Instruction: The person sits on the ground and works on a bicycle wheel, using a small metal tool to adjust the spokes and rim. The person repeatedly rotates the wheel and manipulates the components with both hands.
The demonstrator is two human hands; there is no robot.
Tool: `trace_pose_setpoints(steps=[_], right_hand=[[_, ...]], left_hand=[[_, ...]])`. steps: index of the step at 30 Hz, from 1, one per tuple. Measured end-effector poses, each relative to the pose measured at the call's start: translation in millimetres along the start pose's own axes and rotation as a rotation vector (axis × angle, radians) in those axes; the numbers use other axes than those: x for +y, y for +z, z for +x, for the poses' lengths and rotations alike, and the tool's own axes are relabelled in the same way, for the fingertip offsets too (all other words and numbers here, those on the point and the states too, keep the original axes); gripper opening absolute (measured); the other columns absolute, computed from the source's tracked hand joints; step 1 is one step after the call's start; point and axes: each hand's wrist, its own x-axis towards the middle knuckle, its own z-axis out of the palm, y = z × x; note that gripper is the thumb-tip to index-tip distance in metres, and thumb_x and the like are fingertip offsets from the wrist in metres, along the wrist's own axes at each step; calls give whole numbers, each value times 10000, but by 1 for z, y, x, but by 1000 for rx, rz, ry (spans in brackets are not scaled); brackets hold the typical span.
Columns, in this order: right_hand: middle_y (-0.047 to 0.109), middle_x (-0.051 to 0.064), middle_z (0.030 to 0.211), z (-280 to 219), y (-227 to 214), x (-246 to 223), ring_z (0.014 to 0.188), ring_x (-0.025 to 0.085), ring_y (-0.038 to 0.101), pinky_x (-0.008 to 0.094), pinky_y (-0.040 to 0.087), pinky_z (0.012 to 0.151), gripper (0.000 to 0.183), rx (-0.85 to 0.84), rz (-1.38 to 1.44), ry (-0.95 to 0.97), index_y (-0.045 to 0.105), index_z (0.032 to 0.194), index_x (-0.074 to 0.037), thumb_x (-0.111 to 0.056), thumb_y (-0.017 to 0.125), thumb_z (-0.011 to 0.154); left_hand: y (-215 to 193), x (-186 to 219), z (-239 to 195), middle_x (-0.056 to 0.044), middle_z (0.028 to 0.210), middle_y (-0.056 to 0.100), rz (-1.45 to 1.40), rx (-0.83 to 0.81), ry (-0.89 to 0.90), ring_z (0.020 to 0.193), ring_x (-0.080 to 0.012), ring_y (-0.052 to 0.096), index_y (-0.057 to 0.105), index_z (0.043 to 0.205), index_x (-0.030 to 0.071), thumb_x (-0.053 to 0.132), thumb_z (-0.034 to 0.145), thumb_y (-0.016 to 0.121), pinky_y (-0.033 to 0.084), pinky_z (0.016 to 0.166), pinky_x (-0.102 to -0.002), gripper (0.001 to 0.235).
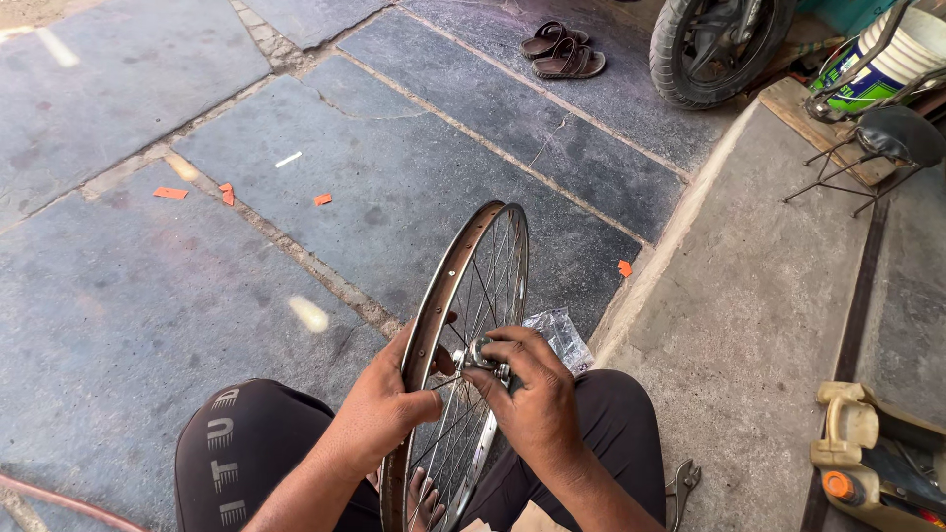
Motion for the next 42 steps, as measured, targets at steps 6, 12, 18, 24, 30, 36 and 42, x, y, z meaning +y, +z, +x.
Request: trace_pose_setpoints(steps=[6,12,18,24,30,36,42], right_hand=[[658,165,1222,5,0,-3,1091,269,728,312,626,849,316,89,-78,-232,681,1115,-9,-163,808,870],[660,162,1209,11,-1,-11,1052,269,735,306,649,844,309,105,-176,-332,678,1110,-1,-131,814,866],[661,162,1198,15,3,-11,1038,264,725,322,638,840,304,126,-229,-358,681,1103,-4,-140,820,869],[664,155,1180,16,5,-12,1035,256,719,320,633,838,299,137,-208,-343,683,1093,-12,-150,825,869],[664,111,1099,14,10,-17,975,222,693,321,609,778,318,127,-223,-327,700,1070,-37,-206,848,845],[658,102,1075,12,14,-21,956,216,678,323,602,751,303,115,-191,-303,709,1054,-50,-214,855,846],[652,134,1160,8,24,-22,1051,227,703,290,610,810,257,108,-55,-294,719,1075,-31,-145,814,865]], left_hand=[[-2,-13,-2,-77,1142,726,6,38,53,1003,-194,682,525,1471,174,96,607,646,549,932,-337,876],[-2,-32,0,-133,1315,703,173,130,178,1284,-241,653,415,1515,130,124,676,635,459,1125,-413,867],[6,-19,-13,-205,1421,541,260,270,253,1324,-288,579,191,1622,190,48,726,626,508,1064,-445,1006],[11,-24,-18,-213,1407,532,249,333,399,1325,-299,598,244,1579,138,56,823,656,553,1031,-422,865],[17,-32,-27,-189,1332,577,444,484,476,1186,-289,687,543,1385,78,113,870,688,617,936,-384,536],[20,-40,-32,-187,1287,619,428,507,428,1152,-271,713,600,1353,66,116,885,673,622,926,-375,477],[18,-44,-31,-197,1274,639,462,541,459,1168,-270,699,616,1346,59,127,889,686,613,937,-389,467]])
